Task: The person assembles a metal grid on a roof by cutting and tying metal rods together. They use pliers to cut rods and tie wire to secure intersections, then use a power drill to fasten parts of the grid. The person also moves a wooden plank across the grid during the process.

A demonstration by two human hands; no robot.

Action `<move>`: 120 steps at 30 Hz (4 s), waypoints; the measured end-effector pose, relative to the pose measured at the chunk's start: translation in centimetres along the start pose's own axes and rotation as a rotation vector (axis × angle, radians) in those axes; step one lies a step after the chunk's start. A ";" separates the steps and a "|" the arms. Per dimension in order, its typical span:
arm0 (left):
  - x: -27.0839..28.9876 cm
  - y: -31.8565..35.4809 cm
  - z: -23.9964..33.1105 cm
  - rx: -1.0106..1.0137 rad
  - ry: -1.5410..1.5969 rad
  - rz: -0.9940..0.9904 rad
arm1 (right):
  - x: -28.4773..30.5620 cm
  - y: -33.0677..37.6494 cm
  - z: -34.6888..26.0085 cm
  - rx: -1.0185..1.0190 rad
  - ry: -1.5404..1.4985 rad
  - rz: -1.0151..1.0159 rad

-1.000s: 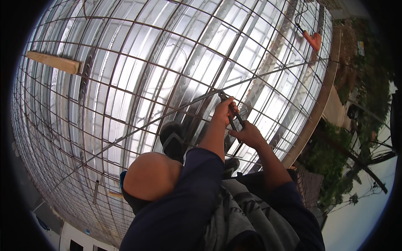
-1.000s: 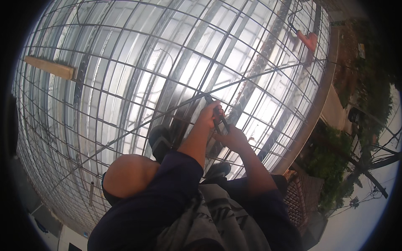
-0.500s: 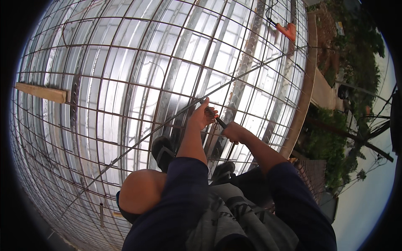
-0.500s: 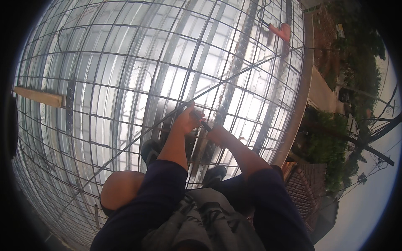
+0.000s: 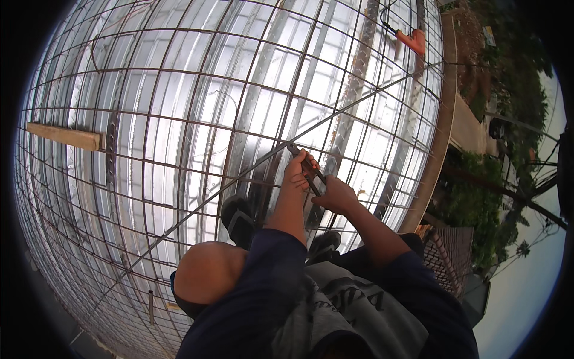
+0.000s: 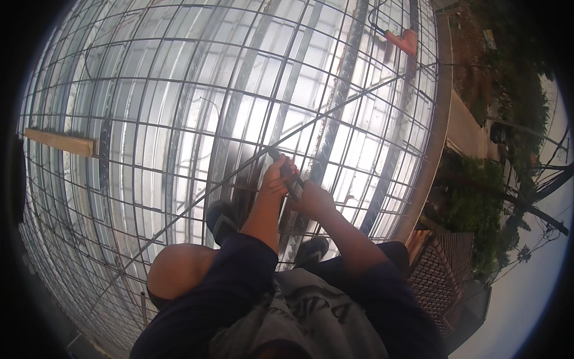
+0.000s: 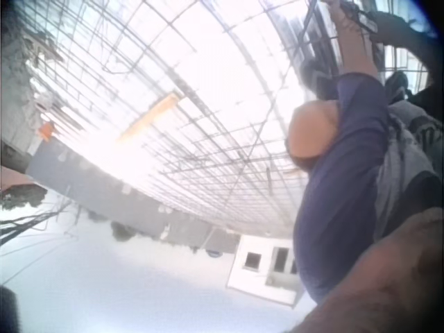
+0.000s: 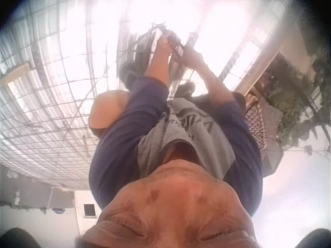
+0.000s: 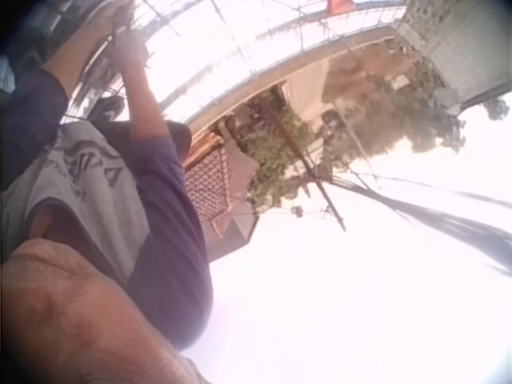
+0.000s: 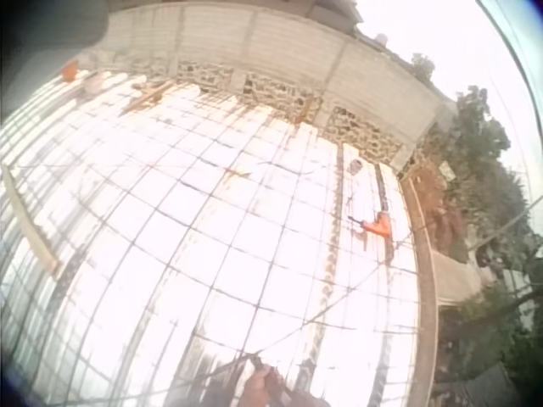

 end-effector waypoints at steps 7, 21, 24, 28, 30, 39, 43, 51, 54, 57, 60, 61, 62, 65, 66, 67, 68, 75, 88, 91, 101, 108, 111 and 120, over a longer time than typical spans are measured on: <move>-1.4 -0.2 0.4 -0.030 -0.035 0.308 | 1.8 -1.5 0.9 -0.163 0.147 0.051; 1.7 -0.8 1.5 0.059 -0.142 0.057 | -9.2 0.7 0.3 -0.367 -1.600 -0.759; 0.6 -0.6 1.2 0.079 -0.126 0.158 | -4.6 -1.2 3.1 -0.260 -0.750 -0.417; -0.2 -0.8 1.1 0.021 -0.163 0.428 | 0.6 -1.5 1.9 -0.137 0.156 0.065; -0.6 -0.3 1.1 0.053 -0.284 0.483 | 0.3 -2.3 3.5 -0.133 0.208 0.070; 2.6 -1.3 1.2 0.167 -0.336 0.116 | -9.5 0.4 2.2 -0.326 -1.443 -0.759; 3.4 -1.0 2.3 0.024 -0.984 0.661 | -6.5 -0.8 3.5 0.028 -0.705 -0.110; -3.5 1.1 2.4 -0.288 -1.168 0.519 | -6.1 0.6 6.8 -0.195 -1.242 -0.341; -8.4 2.5 1.5 -0.278 -0.991 0.335 | -2.3 2.5 6.1 -0.080 -1.079 -0.186; -14.2 3.3 3.5 -0.499 -1.506 0.189 | -0.1 4.4 5.3 -0.028 -1.358 -0.139; -20.3 5.9 6.3 -0.836 -1.615 0.034 | 2.2 6.7 2.9 0.185 -1.839 -0.280; -21.4 6.0 7.5 -1.066 -1.779 -0.016 | 2.8 7.2 2.0 0.222 -1.913 -0.304; -23.9 7.0 7.4 -0.926 -1.755 0.017 | 3.4 8.4 2.6 0.241 -1.989 -0.279; -30.5 10.9 10.5 -1.007 -1.690 0.041 | 5.4 11.3 1.8 0.355 -2.080 -0.184; -31.7 11.3 10.8 -0.991 -1.701 0.008 | 4.6 11.5 2.5 0.332 -2.074 -0.130; -33.1 11.5 10.8 -0.916 -1.784 -0.019 | 4.5 11.7 3.1 0.310 -2.067 -0.078; -34.6 12.3 10.8 -0.920 -1.803 -0.109 | 4.9 12.6 3.7 0.200 -1.996 0.121; -35.5 11.7 12.9 -0.571 -1.969 -0.309 | 6.6 16.1 9.1 -0.137 -0.970 0.600; -32.8 7.2 14.5 -0.345 -1.830 -0.324 | 21.4 33.9 8.7 -0.557 -0.480 0.950; -33.8 6.2 15.1 -0.349 -1.880 -0.313 | 24.4 36.2 9.0 -0.513 -0.445 1.085; -34.9 8.3 19.5 -0.436 -1.878 -0.110 | 17.0 20.6 25.6 -0.449 -0.534 0.786; -33.8 13.2 24.8 -0.613 -1.746 0.182 | 10.5 4.9 31.8 -0.451 -0.611 0.481; -33.1 13.5 24.9 -0.643 -1.779 0.217 | 10.9 -0.2 34.6 -0.336 -0.509 0.550; -34.4 13.1 19.0 -0.612 -1.882 0.359 | 14.7 -9.3 39.7 -0.428 -0.641 0.799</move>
Point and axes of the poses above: each hand's wrist, its own y-axis away from the middle knuckle, its own x-axis out of the back of the hand, z = x × y, the point moved 9 cm from there along -y, towards the middle knuckle, and after that the axes turned 8 degrees about -y, right-handed, at the moved point
